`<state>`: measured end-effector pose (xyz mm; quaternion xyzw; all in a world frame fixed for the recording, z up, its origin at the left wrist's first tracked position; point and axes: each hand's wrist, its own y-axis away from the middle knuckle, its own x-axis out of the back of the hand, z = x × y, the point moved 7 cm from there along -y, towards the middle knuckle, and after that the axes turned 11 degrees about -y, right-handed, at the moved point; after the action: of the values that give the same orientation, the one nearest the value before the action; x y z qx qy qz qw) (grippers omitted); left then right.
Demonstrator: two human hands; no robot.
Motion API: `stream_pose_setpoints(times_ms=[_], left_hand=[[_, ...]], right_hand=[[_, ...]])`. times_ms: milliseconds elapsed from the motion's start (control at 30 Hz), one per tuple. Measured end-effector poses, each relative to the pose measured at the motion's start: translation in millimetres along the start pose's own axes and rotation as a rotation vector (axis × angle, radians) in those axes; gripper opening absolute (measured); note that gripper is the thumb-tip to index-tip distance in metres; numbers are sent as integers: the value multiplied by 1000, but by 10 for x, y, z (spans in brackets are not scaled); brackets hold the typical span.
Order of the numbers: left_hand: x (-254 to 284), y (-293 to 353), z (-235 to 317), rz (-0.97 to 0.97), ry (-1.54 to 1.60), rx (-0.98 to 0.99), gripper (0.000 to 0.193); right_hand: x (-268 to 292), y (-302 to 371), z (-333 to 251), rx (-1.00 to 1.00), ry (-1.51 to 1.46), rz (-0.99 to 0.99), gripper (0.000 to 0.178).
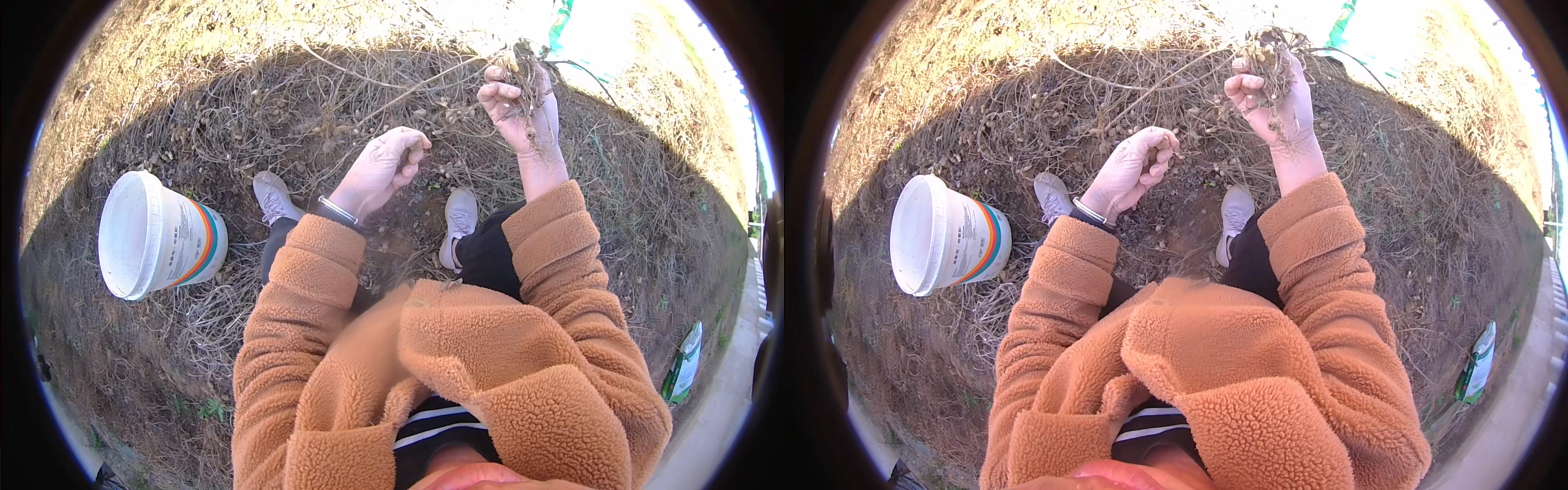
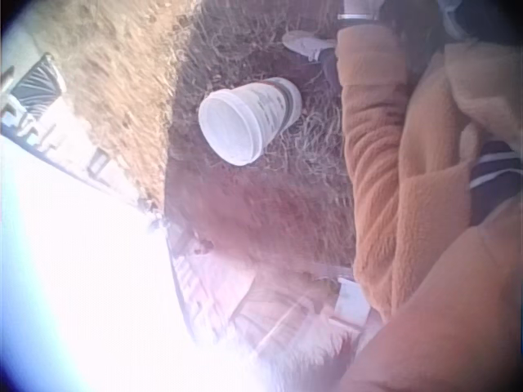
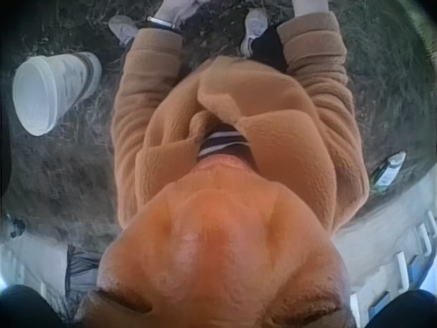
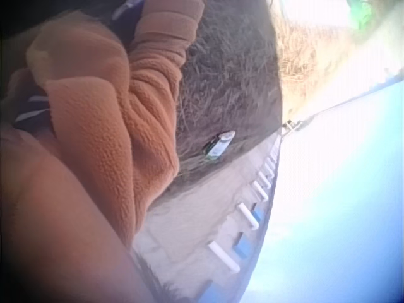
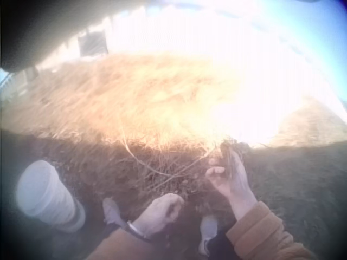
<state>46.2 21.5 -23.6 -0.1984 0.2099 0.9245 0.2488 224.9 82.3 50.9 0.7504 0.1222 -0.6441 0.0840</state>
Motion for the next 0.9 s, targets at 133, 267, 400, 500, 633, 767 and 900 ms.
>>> stream_pose_setpoints(times_ms=[133, 267, 400, 500, 633, 767, 900], left_hand=[[279, -34, -74, 221, 161, 53, 18], [479, -13, -61, 323, 297, 29, 20], [577, 69, 25, 336, 378, -44, 18], [568, 62, 10, 275, 360, -51, 18], [615, 27, -123, 273, 323, -8, 22], [705, -51, -238, 229, 231, 50, 22], [932, -33, -333, 266, 174, 118, 24]], right_hand=[[42, 525, -845, 220, 185, 86, 38], [209, 2067, -2385, 537, 540, 238, 39], [265, 4931, -3789, 1145, 602, 762, 39], [129, 6985, -3815, 1516, 579, 1217, 39], [57, 7682, -3203, 1435, 556, 1297, 39], [-206, 6869, -2835, 982, 604, 1097, 25], [-936, 6411, -2857, 871, 908, 1189, 33]])
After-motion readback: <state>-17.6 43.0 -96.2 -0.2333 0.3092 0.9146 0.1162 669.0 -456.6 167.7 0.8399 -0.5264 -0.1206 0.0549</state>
